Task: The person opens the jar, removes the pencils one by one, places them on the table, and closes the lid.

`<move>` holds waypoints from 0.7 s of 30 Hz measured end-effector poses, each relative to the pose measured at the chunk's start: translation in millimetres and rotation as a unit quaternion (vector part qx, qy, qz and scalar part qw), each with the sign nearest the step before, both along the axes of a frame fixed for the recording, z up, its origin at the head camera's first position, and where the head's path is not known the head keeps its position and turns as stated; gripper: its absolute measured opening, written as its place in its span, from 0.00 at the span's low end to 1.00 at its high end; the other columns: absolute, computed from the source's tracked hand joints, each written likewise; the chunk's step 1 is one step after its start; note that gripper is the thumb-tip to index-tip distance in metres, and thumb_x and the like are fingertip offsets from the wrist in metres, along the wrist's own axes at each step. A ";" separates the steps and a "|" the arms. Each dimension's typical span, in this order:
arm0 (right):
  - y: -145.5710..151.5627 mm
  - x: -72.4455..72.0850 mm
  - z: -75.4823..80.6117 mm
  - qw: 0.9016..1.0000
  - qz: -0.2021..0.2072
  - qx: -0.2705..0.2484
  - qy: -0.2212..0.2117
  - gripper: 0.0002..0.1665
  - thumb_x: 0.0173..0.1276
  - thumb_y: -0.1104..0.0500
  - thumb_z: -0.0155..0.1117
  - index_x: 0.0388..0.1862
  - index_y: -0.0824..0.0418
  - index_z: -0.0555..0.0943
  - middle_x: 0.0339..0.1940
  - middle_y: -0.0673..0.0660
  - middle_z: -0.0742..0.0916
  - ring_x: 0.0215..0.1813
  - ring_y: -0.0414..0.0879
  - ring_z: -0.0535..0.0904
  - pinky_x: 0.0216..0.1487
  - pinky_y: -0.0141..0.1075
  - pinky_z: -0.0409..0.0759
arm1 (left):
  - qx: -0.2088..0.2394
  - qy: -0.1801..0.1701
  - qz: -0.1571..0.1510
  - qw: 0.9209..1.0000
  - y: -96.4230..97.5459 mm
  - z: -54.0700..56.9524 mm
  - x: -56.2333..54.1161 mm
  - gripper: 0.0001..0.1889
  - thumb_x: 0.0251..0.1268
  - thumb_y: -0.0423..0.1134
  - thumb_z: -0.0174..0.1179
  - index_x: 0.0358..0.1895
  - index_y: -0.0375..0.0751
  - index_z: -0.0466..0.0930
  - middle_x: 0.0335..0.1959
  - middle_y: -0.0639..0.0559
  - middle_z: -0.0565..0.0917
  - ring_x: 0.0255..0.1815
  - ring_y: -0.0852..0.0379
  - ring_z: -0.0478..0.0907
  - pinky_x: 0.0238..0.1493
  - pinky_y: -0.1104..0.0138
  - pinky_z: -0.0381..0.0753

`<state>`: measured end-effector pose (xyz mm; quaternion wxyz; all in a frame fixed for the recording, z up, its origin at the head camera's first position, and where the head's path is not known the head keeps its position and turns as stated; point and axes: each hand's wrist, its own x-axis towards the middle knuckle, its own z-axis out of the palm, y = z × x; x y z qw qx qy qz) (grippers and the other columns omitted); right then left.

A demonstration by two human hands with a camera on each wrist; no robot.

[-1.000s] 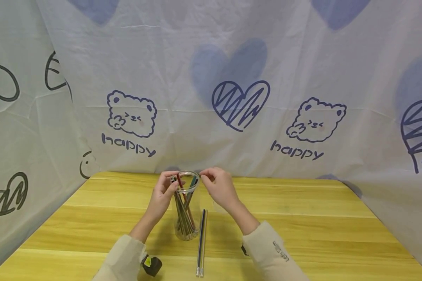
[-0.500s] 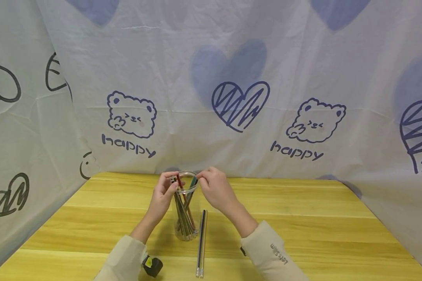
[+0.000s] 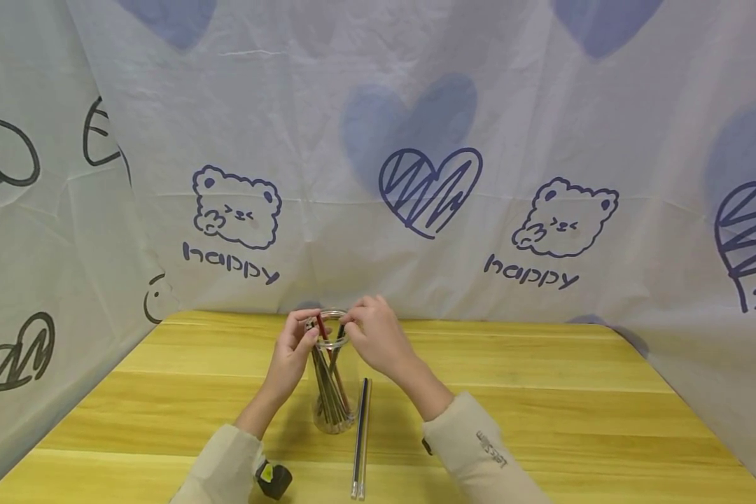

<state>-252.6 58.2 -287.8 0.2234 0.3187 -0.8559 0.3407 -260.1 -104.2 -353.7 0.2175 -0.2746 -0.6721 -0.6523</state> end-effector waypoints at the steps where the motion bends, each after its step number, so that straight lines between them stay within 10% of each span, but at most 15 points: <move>1: -0.7 -0.6 0.0 1.000 0.002 0.000 -0.003 0.09 0.57 0.68 0.54 0.30 0.67 0.83 0.35 0.57 0.81 0.40 0.50 0.70 0.41 0.42 0.69 | 0.001 0.003 -0.001 1.000 -0.4 -2.7 -2.5 0.15 0.63 0.25 0.45 0.53 0.28 0.63 0.44 0.34 0.75 0.38 0.55 0.72 0.37 0.67 0.74; 13: -9.1 -2.7 3.8 0.999 -0.015 -0.003 -0.040 0.03 0.53 0.67 0.62 0.26 0.64 0.83 0.27 0.52 0.81 0.33 0.45 0.70 0.34 0.37 0.68 | 0.000 0.003 0.006 1.000 1.0 2.3 3.5 0.15 0.62 0.25 0.43 0.52 0.26 0.63 0.44 0.29 0.74 0.38 0.53 0.73 0.37 0.68 0.72; 21: -11.3 -3.8 4.0 0.998 -0.040 -0.011 -0.054 0.01 0.52 0.67 0.65 0.26 0.65 0.82 0.26 0.52 0.82 0.34 0.48 0.71 0.35 0.38 0.68 | 0.003 0.017 -0.005 1.000 -1.7 -12.2 -11.0 0.15 0.64 0.30 0.45 0.54 0.33 0.64 0.48 0.34 0.75 0.40 0.53 0.73 0.38 0.66 0.74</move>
